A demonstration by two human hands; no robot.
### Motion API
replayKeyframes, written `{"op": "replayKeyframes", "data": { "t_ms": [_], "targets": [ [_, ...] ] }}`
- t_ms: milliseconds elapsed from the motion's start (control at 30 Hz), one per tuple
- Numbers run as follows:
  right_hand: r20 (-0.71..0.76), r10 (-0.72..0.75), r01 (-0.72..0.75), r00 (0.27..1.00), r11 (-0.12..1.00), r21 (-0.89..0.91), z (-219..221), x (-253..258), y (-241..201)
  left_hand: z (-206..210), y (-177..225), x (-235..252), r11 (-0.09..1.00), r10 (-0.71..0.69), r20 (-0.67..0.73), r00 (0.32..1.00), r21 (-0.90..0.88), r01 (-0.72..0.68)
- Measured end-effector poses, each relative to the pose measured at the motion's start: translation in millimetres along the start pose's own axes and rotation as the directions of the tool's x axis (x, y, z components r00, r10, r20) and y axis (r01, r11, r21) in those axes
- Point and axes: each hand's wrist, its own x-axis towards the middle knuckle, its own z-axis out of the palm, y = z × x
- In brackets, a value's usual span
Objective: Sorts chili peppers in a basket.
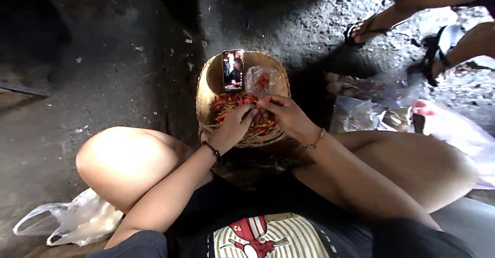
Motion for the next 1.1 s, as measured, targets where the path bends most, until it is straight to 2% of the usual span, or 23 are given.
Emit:
{"op": "replayKeyframes", "data": {
  "t_ms": [67, 133, 200, 267, 367, 433, 567, 733, 800, 867, 933, 1000, 1033, 1100],
  "targets": [
    [0.005, 0.083, -0.083, 0.997, 0.987, 0.135, -0.3, 2.1, 0.8, -0.3, 2.2, -2.0, 1.0, 0.002, 0.01, 1.0, -0.03, -0.002],
    [-0.009, 0.144, -0.14, 0.989, 0.974, 0.178, 1.0, 1.8, 0.0, -0.5, 5.0, -3.7, 0.999, -0.022, 0.01, 1.0, -0.037, 0.022],
    [-0.04, 0.119, -0.114, 0.992, 0.988, 0.108, 2.5, -0.4, 2.5, 0.2, 5.0, -5.2, 0.997, -0.07, -0.006, 0.998, -0.025, 0.07],
    [-0.077, 0.019, -0.021, 0.997, 0.999, -0.03, 5.4, -2.9, 3.3, 1.4, 1.8, -3.1, 0.995, -0.099, -0.016, 0.995, -0.004, 0.099],
    [-0.11, -0.118, 0.093, 0.987, 0.973, -0.212, 8.9, -4.2, 4.1, 1.8, -1.8, 0.5, 0.998, -0.056, -0.009, 0.998, -0.002, 0.056],
    [-0.105, -0.122, 0.097, 0.987, 0.971, -0.22, 5.5, -6.0, 4.6, 1.5, -0.4, 1.7, 0.999, -0.035, 0.012, 0.999, 0.012, 0.035],
    [-0.041, 0.01, -0.014, 0.999, 0.996, -0.093, -4.1, -3.5, 4.0, 0.0, -3.2, -4.9, 0.999, 0.028, 0.013, 1.0, 0.038, -0.028],
    [0.047, 0.232, -0.237, 0.972, 0.944, 0.229, -5.6, 12.0, -4.5, -0.6, -10.9, 9.1, 0.993, 0.115, -0.003, 0.993, -0.037, -0.115],
    [-0.02, 0.268, -0.249, 0.963, 0.919, 0.305, -6.5, 19.2, -3.9, -3.6, -10.1, 15.4, 0.993, 0.087, 0.004, 0.996, -0.075, -0.086],
    [-0.13, 0.245, -0.193, 0.961, 0.928, 0.32, -10.5, 25.4, 0.7, -8.3, -11.2, 17.3, 1.0, 0.014, 0.024, 1.0, 0.012, -0.014],
    [-0.177, 0.149, -0.129, 0.973, 0.985, 0.118, -21.5, 29.0, 4.5, -14.5, -11.7, 21.5, 0.968, -0.091, 0.082, 0.992, 0.24, 0.069],
    [-0.148, 0.062, -0.096, 0.987, 0.967, -0.234, -24.6, 34.1, 12.5, -20.0, -10.0, 20.4, 0.863, -0.257, 0.145, 0.955, 0.48, 0.159],
    [-0.125, 0.018, -0.068, 0.992, 0.91, -0.408, -22.0, 37.8, 19.2, -20.2, -11.0, 19.3, 0.793, -0.344, 0.159, 0.925, 0.577, 0.196],
    [-0.032, -0.057, 0.017, 0.998, 0.701, -0.713, -14.5, 42.7, 33.0, -15.6, -12.7, 17.8, 0.701, -0.451, 0.168, 0.876, 0.674, 0.232]
  ]
}}
